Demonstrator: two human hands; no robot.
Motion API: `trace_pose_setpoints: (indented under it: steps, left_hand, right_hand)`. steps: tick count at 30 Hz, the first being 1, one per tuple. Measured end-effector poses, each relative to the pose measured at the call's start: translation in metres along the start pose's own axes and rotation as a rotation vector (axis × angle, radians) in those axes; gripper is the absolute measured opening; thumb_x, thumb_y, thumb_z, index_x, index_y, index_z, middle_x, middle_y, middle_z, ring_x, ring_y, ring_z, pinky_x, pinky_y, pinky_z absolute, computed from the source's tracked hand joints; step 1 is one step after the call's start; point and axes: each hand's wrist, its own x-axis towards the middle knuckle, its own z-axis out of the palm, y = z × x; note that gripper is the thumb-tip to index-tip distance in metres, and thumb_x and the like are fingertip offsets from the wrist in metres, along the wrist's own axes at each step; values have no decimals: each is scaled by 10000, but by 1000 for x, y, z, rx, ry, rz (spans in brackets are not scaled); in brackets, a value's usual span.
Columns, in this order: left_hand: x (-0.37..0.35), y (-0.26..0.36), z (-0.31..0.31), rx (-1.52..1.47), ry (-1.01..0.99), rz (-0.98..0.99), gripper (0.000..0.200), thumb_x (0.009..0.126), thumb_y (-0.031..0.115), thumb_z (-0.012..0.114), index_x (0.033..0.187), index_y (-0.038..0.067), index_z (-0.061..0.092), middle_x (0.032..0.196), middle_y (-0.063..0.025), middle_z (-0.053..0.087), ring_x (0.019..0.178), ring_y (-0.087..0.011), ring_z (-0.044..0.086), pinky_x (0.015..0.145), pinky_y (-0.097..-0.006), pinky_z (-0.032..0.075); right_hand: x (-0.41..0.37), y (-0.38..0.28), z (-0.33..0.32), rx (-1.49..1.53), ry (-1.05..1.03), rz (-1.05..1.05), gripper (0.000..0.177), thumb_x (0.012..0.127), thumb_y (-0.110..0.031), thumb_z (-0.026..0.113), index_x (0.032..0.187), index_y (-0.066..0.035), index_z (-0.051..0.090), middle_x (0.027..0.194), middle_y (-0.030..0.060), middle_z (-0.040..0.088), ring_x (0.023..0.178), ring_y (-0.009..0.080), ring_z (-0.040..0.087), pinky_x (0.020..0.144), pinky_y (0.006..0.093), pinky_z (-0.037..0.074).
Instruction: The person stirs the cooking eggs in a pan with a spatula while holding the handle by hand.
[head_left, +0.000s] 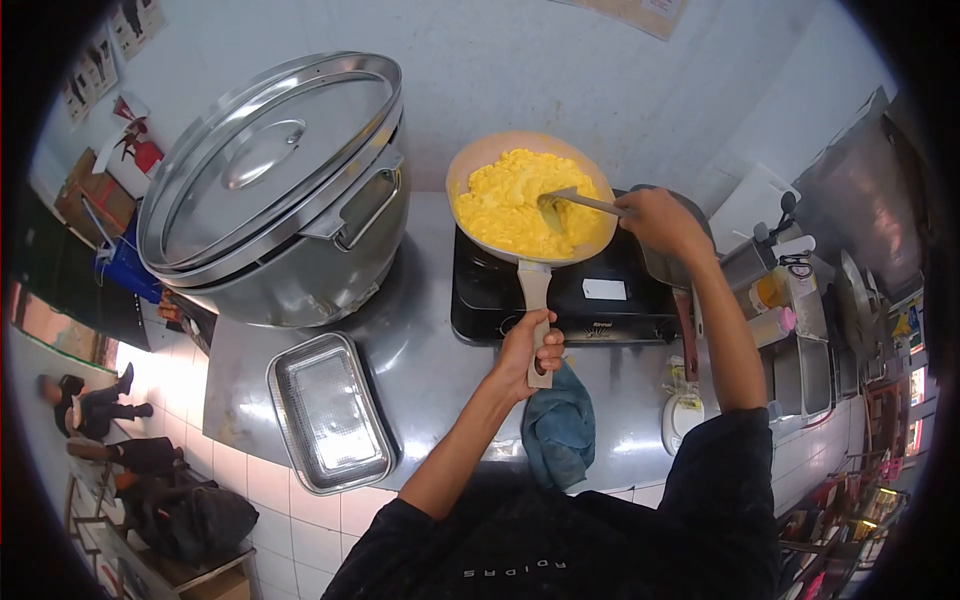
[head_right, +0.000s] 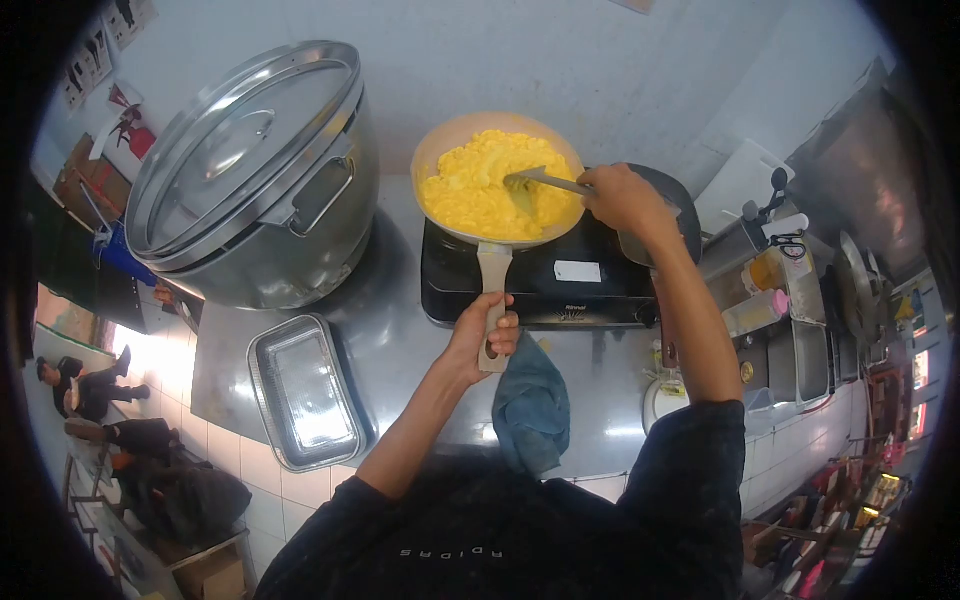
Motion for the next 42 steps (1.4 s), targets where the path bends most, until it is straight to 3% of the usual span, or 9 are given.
trace_pose_setpoints:
  steps: [4, 8, 12, 16, 22, 32, 35, 40, 42]
  left_hand:
    - [0, 0, 0, -4, -11, 4, 153, 893, 253, 451, 924, 104, 433, 588, 4, 399, 413, -51, 336, 369, -197, 297]
    - [0, -1, -2, 4, -16, 13, 156, 892, 255, 452, 929, 105, 435, 590, 5, 400, 417, -50, 338, 372, -196, 299]
    - [-1, -1, 0, -2, 0, 17, 158, 895, 254, 452, 930, 100, 443, 593, 4, 405, 412, -49, 341, 369, -193, 302]
    - [-1, -1, 0, -11, -10, 17, 160, 896, 254, 455, 929, 98, 443, 594, 2, 406, 416, -50, 345, 367, -191, 301]
    - [-1, -1, 0, -23, -5, 7, 160, 901, 258, 450, 925, 100, 439, 584, 1, 399, 406, -50, 343, 361, -188, 296]
    - [-1, 0, 2, 8, -4, 5, 166, 900, 267, 453, 927, 104, 432, 585, -1, 401, 401, -49, 339, 357, -186, 292]
    - [-1, 1, 1, 14, -1, 17, 169, 898, 266, 457, 929, 102, 433, 593, -1, 399, 406, -49, 338, 355, -189, 293]
    - [2, 0, -4, 9, -18, 11, 153, 889, 268, 465, 914, 122, 426, 595, 8, 385, 421, -53, 335, 372, -204, 297]
    - [1, 0, -2, 8, -14, 15, 153, 888, 267, 467, 915, 122, 426, 596, 8, 384, 421, -53, 335, 372, -204, 297]
  right_hand:
    - [12, -12, 21, 176, 48, 21, 315, 774, -182, 574, 1061, -65, 625, 1028, 230, 591, 988, 337, 561, 856, 411, 444]
    - [12, 1, 17, 109, 84, -39, 314, 753, -175, 594, 1051, -90, 640, 946, 194, 627, 928, 332, 584, 819, 405, 455]
    - [-25, -18, -67, -67, -10, -29, 317, 716, -147, 637, 1030, -108, 656, 875, 177, 643, 845, 322, 605, 762, 380, 466]
    - [-45, -27, -104, -247, -158, 27, 325, 707, -143, 652, 1032, -151, 663, 855, 162, 643, 836, 296, 605, 752, 370, 466]
    - [-28, -4, -54, -265, -113, -27, 315, 711, -153, 646, 1025, -144, 664, 862, 164, 646, 834, 306, 608, 779, 384, 469]
    - [41, 22, 23, 167, 37, -92, 339, 734, -158, 605, 1049, -36, 628, 929, 195, 637, 883, 333, 607, 793, 375, 471]
    - [31, 3, 8, 111, 59, -107, 324, 740, -154, 602, 1044, -49, 635, 909, 188, 641, 859, 329, 611, 782, 375, 473]
    - [-27, -31, -82, -89, 59, -161, 285, 738, -140, 608, 1015, -93, 661, 876, 159, 650, 820, 312, 616, 750, 382, 477]
    - [-46, -46, -111, -171, -58, -55, 270, 732, -140, 617, 994, -111, 672, 864, 148, 650, 812, 302, 618, 744, 378, 481]
